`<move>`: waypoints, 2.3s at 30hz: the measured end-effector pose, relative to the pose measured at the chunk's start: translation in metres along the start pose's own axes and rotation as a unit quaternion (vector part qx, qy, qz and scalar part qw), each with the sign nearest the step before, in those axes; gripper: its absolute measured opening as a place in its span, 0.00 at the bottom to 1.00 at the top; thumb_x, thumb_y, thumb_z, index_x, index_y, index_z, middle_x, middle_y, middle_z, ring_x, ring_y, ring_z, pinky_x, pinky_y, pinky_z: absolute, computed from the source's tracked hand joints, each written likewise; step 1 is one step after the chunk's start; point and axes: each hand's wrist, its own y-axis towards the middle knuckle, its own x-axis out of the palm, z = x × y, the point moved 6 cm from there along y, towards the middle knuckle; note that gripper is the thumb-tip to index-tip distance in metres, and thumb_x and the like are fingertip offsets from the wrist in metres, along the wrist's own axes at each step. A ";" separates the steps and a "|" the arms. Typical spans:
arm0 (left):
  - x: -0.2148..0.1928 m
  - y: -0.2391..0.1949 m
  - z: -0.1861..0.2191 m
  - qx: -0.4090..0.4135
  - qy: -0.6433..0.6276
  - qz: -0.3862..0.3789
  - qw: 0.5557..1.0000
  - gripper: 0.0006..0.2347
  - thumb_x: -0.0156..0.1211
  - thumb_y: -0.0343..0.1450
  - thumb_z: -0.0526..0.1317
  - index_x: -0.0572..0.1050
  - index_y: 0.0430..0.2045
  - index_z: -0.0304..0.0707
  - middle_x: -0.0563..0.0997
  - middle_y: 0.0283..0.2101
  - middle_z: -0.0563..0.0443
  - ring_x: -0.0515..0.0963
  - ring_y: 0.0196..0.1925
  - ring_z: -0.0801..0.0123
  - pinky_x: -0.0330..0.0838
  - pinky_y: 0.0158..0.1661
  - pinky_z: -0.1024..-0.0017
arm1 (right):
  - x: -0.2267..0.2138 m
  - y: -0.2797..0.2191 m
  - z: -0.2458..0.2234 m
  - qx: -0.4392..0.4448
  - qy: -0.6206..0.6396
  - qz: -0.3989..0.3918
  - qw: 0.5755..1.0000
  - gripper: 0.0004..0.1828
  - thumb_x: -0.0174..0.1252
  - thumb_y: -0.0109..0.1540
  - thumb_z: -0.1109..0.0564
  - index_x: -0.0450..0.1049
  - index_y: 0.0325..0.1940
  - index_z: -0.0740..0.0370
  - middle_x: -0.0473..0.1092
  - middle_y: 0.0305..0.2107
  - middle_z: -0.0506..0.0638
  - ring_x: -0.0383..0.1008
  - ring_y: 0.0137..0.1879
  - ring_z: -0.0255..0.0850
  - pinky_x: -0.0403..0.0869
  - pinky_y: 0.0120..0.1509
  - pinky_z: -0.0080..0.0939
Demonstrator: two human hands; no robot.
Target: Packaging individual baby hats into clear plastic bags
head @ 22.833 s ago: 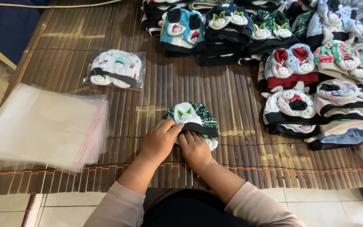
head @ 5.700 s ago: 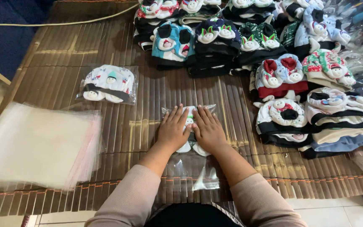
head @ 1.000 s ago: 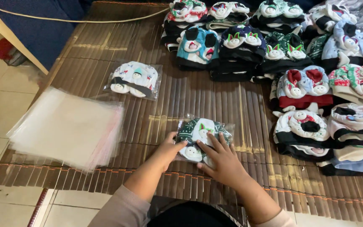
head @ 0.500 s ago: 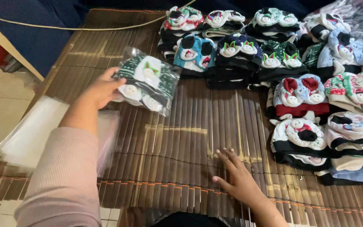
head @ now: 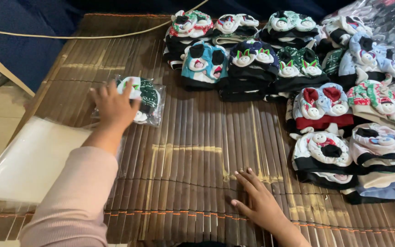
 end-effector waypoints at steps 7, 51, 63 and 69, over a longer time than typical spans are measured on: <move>0.032 -0.032 0.057 0.063 -0.042 -0.122 0.990 0.40 0.44 0.62 0.77 0.54 0.71 0.71 0.40 0.77 0.27 0.32 0.76 0.26 0.30 0.60 0.19 | 0.007 -0.001 0.000 0.031 -0.060 -0.022 0.997 0.44 0.70 0.56 0.42 0.61 0.73 0.46 0.59 0.70 0.49 0.46 0.81 0.51 0.60 0.74 0.55; 0.026 0.161 0.227 -0.222 -0.289 -0.209 0.908 0.29 0.72 0.59 0.59 0.74 0.51 0.49 0.76 0.56 0.46 0.77 0.54 0.52 0.71 0.50 0.52 | 0.020 -0.003 -0.004 -0.039 -0.069 -0.002 0.997 0.41 0.70 0.56 0.42 0.65 0.69 0.57 0.53 0.70 0.64 0.42 0.79 0.65 0.60 0.71 0.62; 0.039 0.145 0.226 -0.179 -0.452 -0.007 0.874 0.32 0.68 0.58 0.46 0.60 0.56 0.52 0.80 0.49 0.45 0.81 0.46 0.43 0.74 0.45 0.53 | 0.022 -0.003 -0.002 -0.025 -0.084 -0.022 0.996 0.42 0.70 0.57 0.41 0.65 0.70 0.56 0.52 0.70 0.63 0.40 0.79 0.65 0.59 0.71 0.63; -0.031 0.072 0.197 -0.061 -0.693 -0.006 0.718 0.32 0.63 0.61 0.35 0.60 0.63 0.41 0.76 0.56 0.43 0.78 0.53 0.57 0.73 0.52 0.64 | 0.018 -0.004 -0.005 -0.036 -0.102 0.005 0.994 0.38 0.67 0.58 0.39 0.67 0.68 0.55 0.54 0.69 0.62 0.44 0.79 0.64 0.61 0.70 0.61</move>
